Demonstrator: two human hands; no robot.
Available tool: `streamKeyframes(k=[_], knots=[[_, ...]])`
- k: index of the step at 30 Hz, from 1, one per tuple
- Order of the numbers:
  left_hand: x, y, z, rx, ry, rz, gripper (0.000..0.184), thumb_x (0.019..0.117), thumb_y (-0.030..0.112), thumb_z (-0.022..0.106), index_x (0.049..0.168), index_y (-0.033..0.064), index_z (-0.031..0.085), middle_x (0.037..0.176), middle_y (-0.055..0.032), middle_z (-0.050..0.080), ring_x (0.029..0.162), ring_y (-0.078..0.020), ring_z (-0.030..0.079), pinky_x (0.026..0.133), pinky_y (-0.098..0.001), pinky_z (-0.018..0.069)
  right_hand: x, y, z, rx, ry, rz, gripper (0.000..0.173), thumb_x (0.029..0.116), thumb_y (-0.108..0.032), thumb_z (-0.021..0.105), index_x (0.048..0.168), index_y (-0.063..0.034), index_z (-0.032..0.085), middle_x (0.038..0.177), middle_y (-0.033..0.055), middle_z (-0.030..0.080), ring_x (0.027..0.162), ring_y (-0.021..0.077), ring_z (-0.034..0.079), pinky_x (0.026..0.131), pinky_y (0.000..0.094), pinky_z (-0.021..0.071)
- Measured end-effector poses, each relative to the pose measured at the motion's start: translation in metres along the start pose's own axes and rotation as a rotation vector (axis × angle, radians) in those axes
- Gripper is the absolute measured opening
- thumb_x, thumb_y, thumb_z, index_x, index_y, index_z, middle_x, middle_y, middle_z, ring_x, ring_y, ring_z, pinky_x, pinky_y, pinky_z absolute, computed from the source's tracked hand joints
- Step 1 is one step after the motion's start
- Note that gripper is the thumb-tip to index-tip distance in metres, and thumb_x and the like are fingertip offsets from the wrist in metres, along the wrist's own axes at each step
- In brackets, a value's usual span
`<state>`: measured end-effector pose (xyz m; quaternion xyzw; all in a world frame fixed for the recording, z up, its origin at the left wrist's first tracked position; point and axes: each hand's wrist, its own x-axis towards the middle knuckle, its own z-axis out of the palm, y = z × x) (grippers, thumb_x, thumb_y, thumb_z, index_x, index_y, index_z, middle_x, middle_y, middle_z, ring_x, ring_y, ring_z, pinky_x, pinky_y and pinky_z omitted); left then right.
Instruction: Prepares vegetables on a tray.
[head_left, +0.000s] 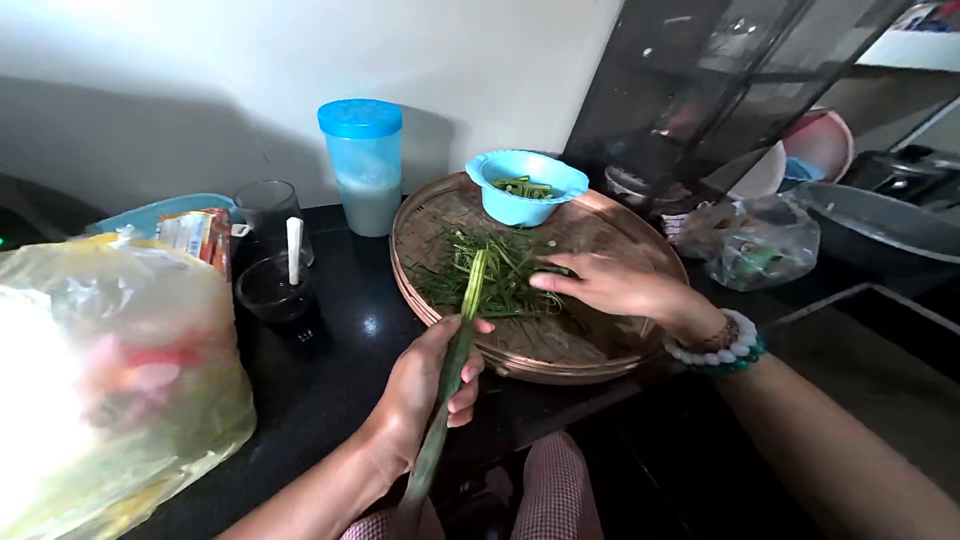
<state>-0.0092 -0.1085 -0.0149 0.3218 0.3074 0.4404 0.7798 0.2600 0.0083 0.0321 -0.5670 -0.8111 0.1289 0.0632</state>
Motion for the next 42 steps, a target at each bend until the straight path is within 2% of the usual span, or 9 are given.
streamKeyframes(k=[4,11,17,23,27,29,34,40,42], knots=[[0.002,-0.003,0.001,-0.03,0.01,0.018,0.048,0.1128,0.032,0.016,0.125,0.0075,0.056,0.07,0.0004,0.05,0.044,-0.0052,0.045,0.038,-0.0168,0.0396,-0.009,-0.01,0.0,-0.072,0.308,-0.024,0.035,0.1037,-0.041,0.059,0.093,-0.0072,0.066,0.07,0.0095,0.061,0.065,0.0266,0.062,0.058,0.0506,0.0508],[0.002,-0.006,0.005,0.048,-0.018,-0.028,0.043,0.113,0.032,0.021,0.126,0.0101,0.055,0.073,0.0004,0.05,0.044,-0.0038,0.043,0.036,-0.0154,0.0367,0.0,-0.033,0.012,0.224,0.403,-0.291,0.04,0.1038,-0.035,0.06,0.142,-0.0212,0.06,0.126,0.0035,0.07,0.103,0.0195,0.07,0.088,0.0495,0.0577],[0.0,-0.005,0.002,0.074,-0.015,-0.009,0.041,0.1132,0.031,0.022,0.127,0.01,0.054,0.074,-0.0004,0.051,0.045,-0.0041,0.043,0.037,-0.0155,0.0363,0.007,-0.044,0.017,-0.004,0.427,-0.407,0.021,0.1045,-0.033,0.056,0.107,-0.018,0.07,0.078,-0.0021,0.066,0.065,0.0136,0.063,0.058,0.0389,0.0534],[0.003,0.001,0.001,0.047,0.087,0.004,0.038,0.1141,0.03,0.026,0.126,0.0083,0.054,0.075,0.0003,0.05,0.045,-0.0036,0.042,0.037,-0.0147,0.0358,-0.02,-0.06,0.016,0.286,0.481,-0.464,0.023,0.1042,-0.029,0.053,0.103,-0.0109,0.067,0.074,-0.0041,0.06,0.059,0.0044,0.055,0.051,0.0254,0.0485],[0.001,0.001,0.006,0.119,0.129,0.03,0.031,0.1131,0.028,0.036,0.13,0.0087,0.054,0.082,-0.0019,0.055,0.05,-0.0052,0.047,0.04,-0.0159,0.0403,-0.013,-0.027,-0.003,0.082,0.254,-0.222,0.046,0.1059,-0.048,0.05,0.132,-0.0108,0.056,0.101,0.0106,0.066,0.082,0.0236,0.067,0.071,0.0496,0.0562],[0.001,0.0,0.005,0.163,0.148,0.053,0.03,0.1123,0.028,0.041,0.131,0.0082,0.054,0.085,-0.0034,0.056,0.052,-0.0063,0.051,0.042,-0.0167,0.0428,-0.008,-0.01,0.001,0.133,0.169,-0.223,0.05,0.1092,-0.038,0.045,0.157,-0.0243,0.04,0.105,0.0087,0.067,0.078,0.02,0.065,0.068,0.0434,0.0564],[0.004,-0.004,0.003,0.31,0.194,0.128,0.026,0.11,0.026,0.049,0.129,0.0092,0.054,0.084,-0.004,0.06,0.053,-0.0069,0.053,0.044,-0.0174,0.0445,-0.012,0.0,0.01,0.148,0.253,-0.208,0.027,0.1011,-0.04,0.063,0.11,-0.0161,0.073,0.082,0.0008,0.068,0.069,0.0141,0.063,0.064,0.0412,0.0544],[0.003,-0.005,0.002,0.432,0.182,0.139,0.028,0.1093,0.029,0.051,0.132,0.0127,0.054,0.083,-0.0027,0.06,0.052,-0.0061,0.05,0.044,-0.0174,0.0405,-0.024,-0.039,0.021,0.294,0.303,-0.294,0.047,0.108,-0.034,0.046,0.155,-0.0262,0.043,0.126,0.0027,0.066,0.079,0.0119,0.065,0.066,0.0363,0.0573],[0.002,-0.005,0.001,0.463,0.166,0.153,0.029,0.1088,0.03,0.052,0.132,0.0122,0.055,0.082,-0.0024,0.06,0.052,-0.0061,0.05,0.044,-0.0176,0.0405,-0.028,-0.058,0.03,0.316,0.25,-0.354,0.048,0.1098,-0.045,0.032,0.155,-0.033,0.045,0.096,-0.0029,0.064,0.067,0.0088,0.058,0.058,0.0306,0.0516]])
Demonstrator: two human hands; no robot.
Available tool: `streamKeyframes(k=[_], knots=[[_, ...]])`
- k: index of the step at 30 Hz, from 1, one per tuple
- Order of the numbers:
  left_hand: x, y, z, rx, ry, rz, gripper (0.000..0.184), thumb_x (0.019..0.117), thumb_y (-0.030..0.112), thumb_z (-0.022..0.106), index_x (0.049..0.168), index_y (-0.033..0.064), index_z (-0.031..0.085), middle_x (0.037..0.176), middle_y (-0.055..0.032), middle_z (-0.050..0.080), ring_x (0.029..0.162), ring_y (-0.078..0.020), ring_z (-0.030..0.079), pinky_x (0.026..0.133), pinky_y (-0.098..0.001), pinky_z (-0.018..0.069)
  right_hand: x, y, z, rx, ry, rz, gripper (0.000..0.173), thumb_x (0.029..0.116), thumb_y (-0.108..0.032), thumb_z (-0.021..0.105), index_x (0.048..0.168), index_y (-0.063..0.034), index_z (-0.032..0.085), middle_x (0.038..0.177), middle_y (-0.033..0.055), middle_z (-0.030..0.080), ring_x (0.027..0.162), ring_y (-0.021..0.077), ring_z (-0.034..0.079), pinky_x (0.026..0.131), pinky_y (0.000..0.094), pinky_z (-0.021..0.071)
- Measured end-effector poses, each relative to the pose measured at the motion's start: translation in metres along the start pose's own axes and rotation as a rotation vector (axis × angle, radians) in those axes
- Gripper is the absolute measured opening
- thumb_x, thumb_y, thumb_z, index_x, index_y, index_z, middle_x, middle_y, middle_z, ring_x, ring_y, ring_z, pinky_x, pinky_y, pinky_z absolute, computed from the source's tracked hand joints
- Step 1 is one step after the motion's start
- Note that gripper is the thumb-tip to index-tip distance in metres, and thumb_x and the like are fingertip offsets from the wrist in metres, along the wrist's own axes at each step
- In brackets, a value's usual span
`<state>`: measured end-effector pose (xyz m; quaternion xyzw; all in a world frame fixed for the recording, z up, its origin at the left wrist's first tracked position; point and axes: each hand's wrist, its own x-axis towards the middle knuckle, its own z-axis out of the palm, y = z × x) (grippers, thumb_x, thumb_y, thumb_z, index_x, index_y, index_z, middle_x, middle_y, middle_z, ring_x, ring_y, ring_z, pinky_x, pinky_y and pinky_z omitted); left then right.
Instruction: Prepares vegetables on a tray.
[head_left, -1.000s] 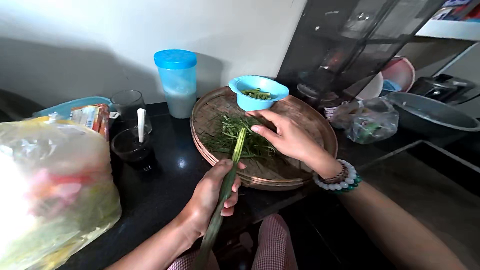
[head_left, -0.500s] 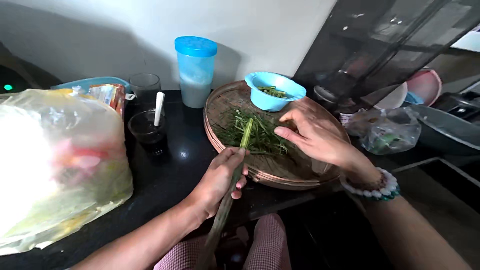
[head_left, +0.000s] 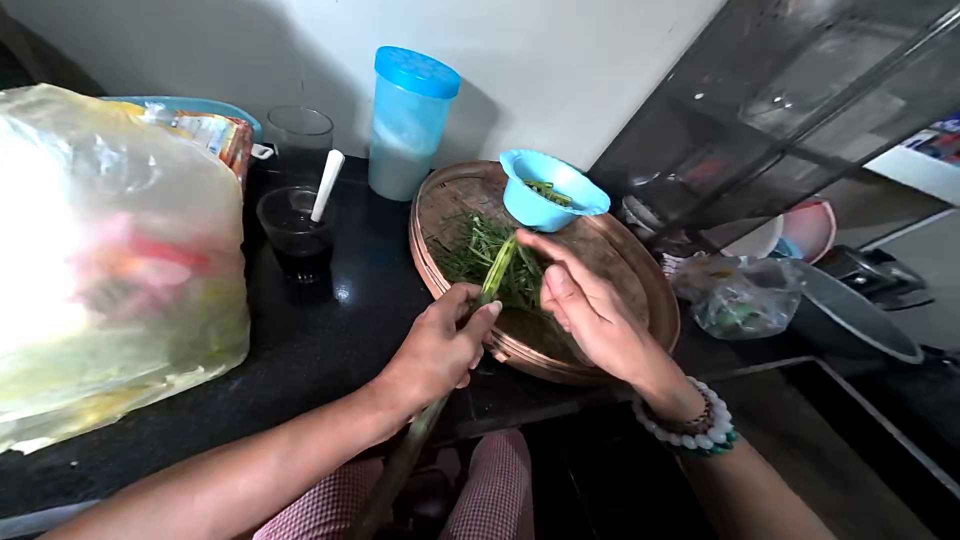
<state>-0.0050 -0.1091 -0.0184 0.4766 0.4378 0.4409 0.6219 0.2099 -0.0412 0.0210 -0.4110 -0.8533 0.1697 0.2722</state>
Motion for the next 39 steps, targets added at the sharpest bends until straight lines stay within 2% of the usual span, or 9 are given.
streamKeyframes(k=[2,10,15,20,23,27,32,37,39], knots=[[-0.001,-0.001,0.0,0.012,-0.014,0.02,0.027,0.1085,0.029,0.053,0.128,0.0121,0.056,0.081,-0.0021,0.061,0.051,-0.0058,0.05,0.043,-0.0176,0.0396,0.0,-0.009,0.011,0.008,-0.06,-0.011,0.053,0.1105,-0.05,0.021,0.152,-0.0345,0.05,0.077,-0.0053,0.056,0.06,0.0077,0.05,0.053,0.0275,0.045],[-0.004,0.002,0.002,-0.071,-0.03,-0.015,0.018,0.109,0.027,0.052,0.118,0.0118,0.054,0.086,-0.0018,0.063,0.05,-0.004,0.048,0.041,-0.0159,0.0362,0.004,-0.011,0.029,-0.129,-0.071,0.001,0.049,0.1111,-0.049,0.026,0.132,-0.026,0.063,0.073,-0.0047,0.059,0.061,0.007,0.056,0.058,0.0291,0.0493],[-0.003,0.0,0.009,-0.042,-0.05,-0.009,0.016,0.1088,0.025,0.052,0.119,0.013,0.053,0.087,-0.0018,0.062,0.051,-0.0049,0.048,0.043,-0.0175,0.0378,0.009,-0.017,0.039,-0.226,-0.047,-0.014,0.04,0.1114,-0.047,0.027,0.105,-0.0189,0.056,0.062,-0.0039,0.046,0.057,0.0098,0.054,0.052,0.0315,0.0434],[-0.002,0.006,0.0,-0.087,-0.041,-0.037,0.024,0.1093,0.028,0.051,0.129,0.014,0.054,0.087,-0.001,0.063,0.049,-0.0039,0.045,0.041,-0.0164,0.034,0.023,-0.011,0.013,0.107,-0.038,0.054,0.053,0.1073,-0.058,0.031,0.138,-0.0256,0.06,0.073,-0.0025,0.055,0.053,0.0086,0.049,0.047,0.0268,0.0445],[-0.003,0.007,-0.001,-0.122,-0.071,-0.011,0.029,0.1094,0.028,0.051,0.136,0.0154,0.052,0.087,-0.0016,0.061,0.049,-0.004,0.045,0.041,-0.0163,0.0349,0.028,-0.002,-0.004,-0.004,-0.049,-0.088,0.039,0.108,-0.044,0.046,0.134,-0.0226,0.066,0.109,-0.0065,0.072,0.089,0.0034,0.067,0.078,0.0286,0.0583],[-0.001,0.007,0.0,-0.119,-0.13,0.135,0.03,0.1091,0.023,0.05,0.139,0.0192,0.052,0.091,-0.0025,0.063,0.052,-0.0044,0.045,0.043,-0.0167,0.0343,0.023,0.004,-0.004,0.411,-0.209,0.15,0.046,0.1072,-0.052,0.043,0.089,-0.0153,0.063,0.06,-0.0078,0.048,0.046,-0.0002,0.038,0.044,0.0159,0.0321],[0.002,0.003,0.003,-0.133,-0.184,0.128,0.036,0.1093,0.022,0.05,0.145,0.0195,0.049,0.093,-0.0032,0.062,0.053,-0.0048,0.046,0.044,-0.0168,0.0358,0.019,0.002,-0.001,0.732,-0.181,0.321,0.028,0.1077,-0.035,0.051,0.107,-0.0111,0.067,0.07,-0.0029,0.053,0.045,-0.0008,0.035,0.041,0.0132,0.0311],[-0.001,0.003,0.004,-0.21,-0.2,0.029,0.034,0.1121,0.026,0.04,0.142,0.013,0.051,0.094,-0.0044,0.064,0.051,-0.0058,0.049,0.042,-0.017,0.0392,0.046,0.019,-0.045,0.06,0.19,0.26,0.041,0.107,-0.046,0.05,0.114,-0.0076,0.063,0.074,0.0062,0.059,0.053,0.0148,0.05,0.048,0.0324,0.0441],[0.0,0.004,0.003,-0.249,-0.175,0.029,0.033,0.1132,0.027,0.036,0.137,0.0096,0.051,0.094,-0.0071,0.067,0.051,-0.0068,0.052,0.042,-0.0175,0.0416,0.092,0.052,-0.071,-0.076,0.278,0.266,0.049,0.1058,-0.049,0.05,0.121,-0.0054,0.066,0.086,0.011,0.065,0.069,0.0226,0.061,0.065,0.0459,0.0535]])
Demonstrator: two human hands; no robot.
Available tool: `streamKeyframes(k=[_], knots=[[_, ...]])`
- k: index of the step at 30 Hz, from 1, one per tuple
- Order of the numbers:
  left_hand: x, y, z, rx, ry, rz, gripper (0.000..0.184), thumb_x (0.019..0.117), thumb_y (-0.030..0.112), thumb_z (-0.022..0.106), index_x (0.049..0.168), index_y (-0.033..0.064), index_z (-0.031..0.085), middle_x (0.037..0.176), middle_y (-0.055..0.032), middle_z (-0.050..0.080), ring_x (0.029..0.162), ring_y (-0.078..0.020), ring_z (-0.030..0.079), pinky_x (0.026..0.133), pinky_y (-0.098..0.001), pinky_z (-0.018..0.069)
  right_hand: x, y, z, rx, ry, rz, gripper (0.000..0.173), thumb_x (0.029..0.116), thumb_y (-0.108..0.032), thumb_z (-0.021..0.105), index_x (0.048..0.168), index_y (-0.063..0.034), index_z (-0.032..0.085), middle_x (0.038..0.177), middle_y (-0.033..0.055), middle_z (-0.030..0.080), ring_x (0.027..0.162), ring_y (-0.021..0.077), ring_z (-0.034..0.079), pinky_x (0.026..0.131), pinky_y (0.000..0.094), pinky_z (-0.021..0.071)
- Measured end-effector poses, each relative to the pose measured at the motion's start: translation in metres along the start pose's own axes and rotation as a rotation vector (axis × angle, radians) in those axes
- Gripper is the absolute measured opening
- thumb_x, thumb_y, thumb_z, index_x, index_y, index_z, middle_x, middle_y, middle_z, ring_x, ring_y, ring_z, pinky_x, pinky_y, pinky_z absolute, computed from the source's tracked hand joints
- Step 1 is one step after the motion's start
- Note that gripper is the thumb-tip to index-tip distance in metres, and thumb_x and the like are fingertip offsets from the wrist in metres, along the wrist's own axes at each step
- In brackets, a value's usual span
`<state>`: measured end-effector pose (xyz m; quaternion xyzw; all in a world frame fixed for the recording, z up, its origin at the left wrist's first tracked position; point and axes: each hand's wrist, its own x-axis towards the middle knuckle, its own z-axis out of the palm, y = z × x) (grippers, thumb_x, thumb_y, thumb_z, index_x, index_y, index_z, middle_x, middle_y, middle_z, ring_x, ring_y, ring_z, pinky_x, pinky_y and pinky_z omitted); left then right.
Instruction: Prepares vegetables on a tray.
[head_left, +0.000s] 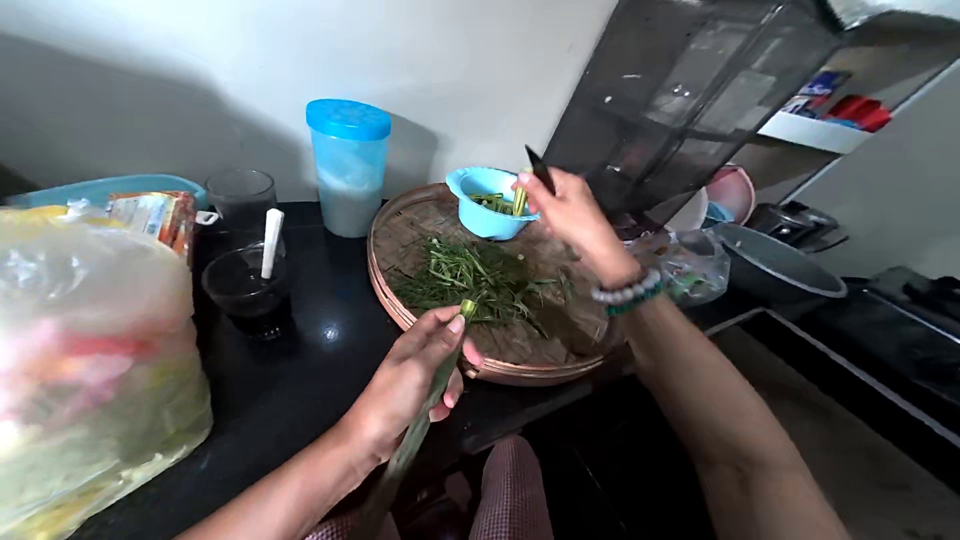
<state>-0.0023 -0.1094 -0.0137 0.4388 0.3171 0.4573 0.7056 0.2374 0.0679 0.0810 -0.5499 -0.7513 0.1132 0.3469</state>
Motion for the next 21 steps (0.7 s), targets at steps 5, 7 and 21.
streamKeyframes(k=[5,7,21], knots=[[-0.001,0.005,-0.006,-0.088,0.035,-0.012,0.045,0.1146,0.032,0.02,0.127,0.005,0.054,0.087,-0.0086,0.067,0.047,-0.0057,0.05,0.04,-0.0165,0.04,0.011,-0.015,-0.011,-0.08,-0.12,-0.151,0.058,0.0993,-0.055,0.059,0.135,-0.01,0.059,0.104,0.0159,0.07,0.089,0.0299,0.069,0.082,0.0563,0.0557],[-0.001,0.005,-0.006,-0.099,0.021,-0.027,0.045,0.1146,0.031,0.019,0.127,0.006,0.054,0.086,-0.0065,0.066,0.045,-0.0037,0.046,0.039,-0.0152,0.036,-0.033,-0.043,0.002,-0.028,-0.312,-0.283,0.042,0.1001,-0.047,0.062,0.125,-0.0128,0.066,0.097,0.0077,0.07,0.08,0.0201,0.067,0.073,0.0455,0.0581],[0.003,0.001,0.002,-0.176,0.049,-0.146,0.038,0.1144,0.032,0.025,0.131,0.0115,0.052,0.076,0.0001,0.05,0.043,-0.0031,0.037,0.035,-0.0147,0.0319,-0.088,-0.031,0.05,-0.401,-0.017,-0.651,0.013,0.098,-0.02,0.062,0.1,-0.0108,0.07,0.085,0.0063,0.065,0.065,0.0245,0.065,0.051,0.0441,0.0523]])
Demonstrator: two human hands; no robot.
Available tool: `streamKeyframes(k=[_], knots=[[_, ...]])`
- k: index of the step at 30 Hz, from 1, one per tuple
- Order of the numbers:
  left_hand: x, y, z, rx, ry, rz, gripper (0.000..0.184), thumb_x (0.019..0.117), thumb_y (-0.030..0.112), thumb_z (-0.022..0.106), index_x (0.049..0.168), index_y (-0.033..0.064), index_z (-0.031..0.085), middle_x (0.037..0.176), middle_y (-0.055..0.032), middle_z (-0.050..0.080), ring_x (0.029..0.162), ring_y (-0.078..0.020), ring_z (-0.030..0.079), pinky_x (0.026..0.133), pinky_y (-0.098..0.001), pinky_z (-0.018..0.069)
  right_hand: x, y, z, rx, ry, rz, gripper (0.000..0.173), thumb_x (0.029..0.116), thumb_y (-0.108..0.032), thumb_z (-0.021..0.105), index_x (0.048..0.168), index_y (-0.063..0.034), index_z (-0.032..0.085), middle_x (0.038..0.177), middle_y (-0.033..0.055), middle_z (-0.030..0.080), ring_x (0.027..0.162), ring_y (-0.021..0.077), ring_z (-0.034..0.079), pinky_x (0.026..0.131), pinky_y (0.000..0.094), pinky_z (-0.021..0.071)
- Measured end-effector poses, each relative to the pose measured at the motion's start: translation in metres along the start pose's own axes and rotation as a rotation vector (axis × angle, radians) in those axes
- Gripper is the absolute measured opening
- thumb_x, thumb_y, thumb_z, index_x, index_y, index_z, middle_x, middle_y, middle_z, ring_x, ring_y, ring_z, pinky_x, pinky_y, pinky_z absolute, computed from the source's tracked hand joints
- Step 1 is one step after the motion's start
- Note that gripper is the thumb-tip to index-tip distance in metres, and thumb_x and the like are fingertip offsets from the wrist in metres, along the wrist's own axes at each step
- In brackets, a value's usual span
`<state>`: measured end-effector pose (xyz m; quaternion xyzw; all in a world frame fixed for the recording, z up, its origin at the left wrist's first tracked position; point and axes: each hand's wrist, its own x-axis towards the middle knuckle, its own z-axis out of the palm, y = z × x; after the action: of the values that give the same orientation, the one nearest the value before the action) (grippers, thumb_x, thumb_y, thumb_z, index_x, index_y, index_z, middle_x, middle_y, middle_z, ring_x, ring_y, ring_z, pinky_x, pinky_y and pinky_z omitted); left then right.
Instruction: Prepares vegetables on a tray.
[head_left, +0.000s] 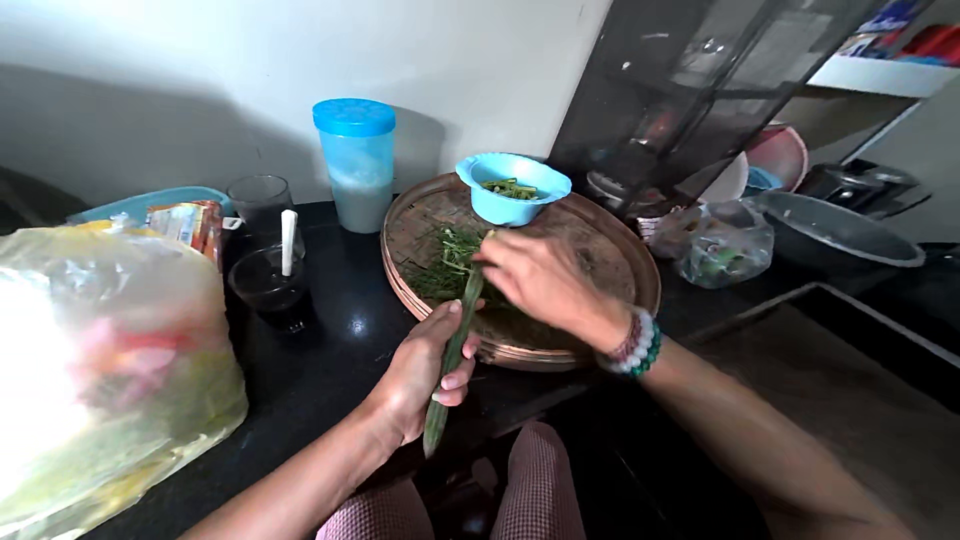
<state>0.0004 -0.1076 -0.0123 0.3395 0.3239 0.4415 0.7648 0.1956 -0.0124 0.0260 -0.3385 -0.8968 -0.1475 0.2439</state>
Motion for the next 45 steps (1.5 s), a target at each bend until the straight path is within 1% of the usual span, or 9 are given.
streamKeyframes(k=[3,8,16,27,31,34,37,40,45], knots=[[0.002,0.001,-0.001,-0.025,0.065,0.028,0.036,0.1143,0.035,0.023,0.107,0.0115,0.049,0.074,0.0001,0.05,0.042,-0.0025,0.037,0.035,-0.0143,0.0317,-0.011,-0.022,0.0,0.285,0.065,0.001,0.02,0.102,-0.024,0.057,0.093,-0.0092,0.067,0.077,0.0006,0.061,0.064,0.0127,0.06,0.055,0.0324,0.052],[0.0,0.0,-0.005,-0.074,0.094,0.036,0.04,0.1144,0.033,0.023,0.135,0.012,0.05,0.073,0.0005,0.048,0.042,-0.0031,0.037,0.035,-0.0147,0.0319,-0.016,-0.001,-0.013,0.134,-0.074,0.325,0.048,0.107,-0.055,0.038,0.118,-0.0117,0.054,0.071,0.0023,0.058,0.06,0.022,0.061,0.051,0.0442,0.049],[-0.002,0.001,-0.003,-0.008,0.086,0.085,0.05,0.114,0.039,0.02,0.088,0.0093,0.051,0.065,0.0018,0.045,0.04,-0.0029,0.033,0.035,-0.0149,0.0292,-0.03,-0.036,0.013,0.136,0.008,0.107,0.042,0.1102,-0.041,0.039,0.15,-0.0369,0.053,0.086,0.0043,0.065,0.062,0.0211,0.061,0.05,0.0411,0.0488],[-0.007,0.002,0.002,0.031,0.067,0.095,0.038,0.1145,0.033,0.022,0.124,0.0113,0.052,0.068,0.0027,0.042,0.04,-0.0025,0.032,0.033,-0.0148,0.0285,-0.016,-0.006,0.014,0.053,0.045,0.205,0.039,0.1083,-0.042,0.045,0.145,-0.0442,0.056,0.085,0.0038,0.064,0.062,0.0224,0.061,0.049,0.0425,0.0474],[-0.014,-0.004,0.004,0.106,0.029,0.068,0.039,0.1142,0.035,0.021,0.126,0.0119,0.051,0.066,0.0015,0.044,0.038,-0.0034,0.032,0.032,-0.0159,0.0288,-0.023,0.039,0.001,0.147,0.103,0.339,0.036,0.1097,-0.031,0.047,0.14,-0.0242,0.064,0.106,0.0123,0.074,0.085,0.0329,0.071,0.07,0.057,0.0554],[-0.01,-0.001,0.001,0.1,0.015,0.122,0.049,0.1137,0.033,0.016,0.145,0.0127,0.048,0.067,0.0006,0.046,0.039,-0.0047,0.035,0.032,-0.0172,0.0307,-0.021,0.035,-0.007,0.181,0.111,0.329,0.039,0.111,-0.032,0.041,0.142,-0.0268,0.063,0.119,0.004,0.074,0.095,0.0245,0.072,0.079,0.0548,0.057],[-0.008,-0.001,0.001,0.061,0.037,0.127,0.051,0.1137,0.034,0.014,0.139,0.0097,0.051,0.064,0.0003,0.046,0.038,-0.0049,0.037,0.032,-0.0173,0.0332,-0.031,-0.007,-0.004,0.228,0.066,0.234,0.039,0.1092,-0.039,0.043,0.145,-0.0383,0.058,0.1,0.0012,0.071,0.078,0.0193,0.068,0.065,0.0464,0.057],[-0.007,-0.001,0.002,0.024,0.054,0.106,0.044,0.1138,0.038,0.015,0.107,0.0107,0.049,0.062,0.0025,0.04,0.036,-0.0028,0.031,0.03,-0.0153,0.0295,-0.043,-0.033,0.009,0.208,0.063,0.128,0.039,0.1096,-0.043,0.041,0.145,-0.0449,0.056,0.08,-0.0001,0.062,0.06,0.0158,0.058,0.049,0.0363,0.0459],[-0.007,0.003,0.005,0.019,0.072,0.114,0.04,0.1141,0.036,0.017,0.11,0.012,0.048,0.062,0.0032,0.04,0.037,-0.0021,0.031,0.031,-0.0148,0.0293,-0.04,-0.029,0.013,0.143,0.105,0.102,0.039,0.1092,-0.041,0.043,0.146,-0.0437,0.056,0.078,-0.0001,0.059,0.056,0.0156,0.055,0.045,0.0343,0.0421]])
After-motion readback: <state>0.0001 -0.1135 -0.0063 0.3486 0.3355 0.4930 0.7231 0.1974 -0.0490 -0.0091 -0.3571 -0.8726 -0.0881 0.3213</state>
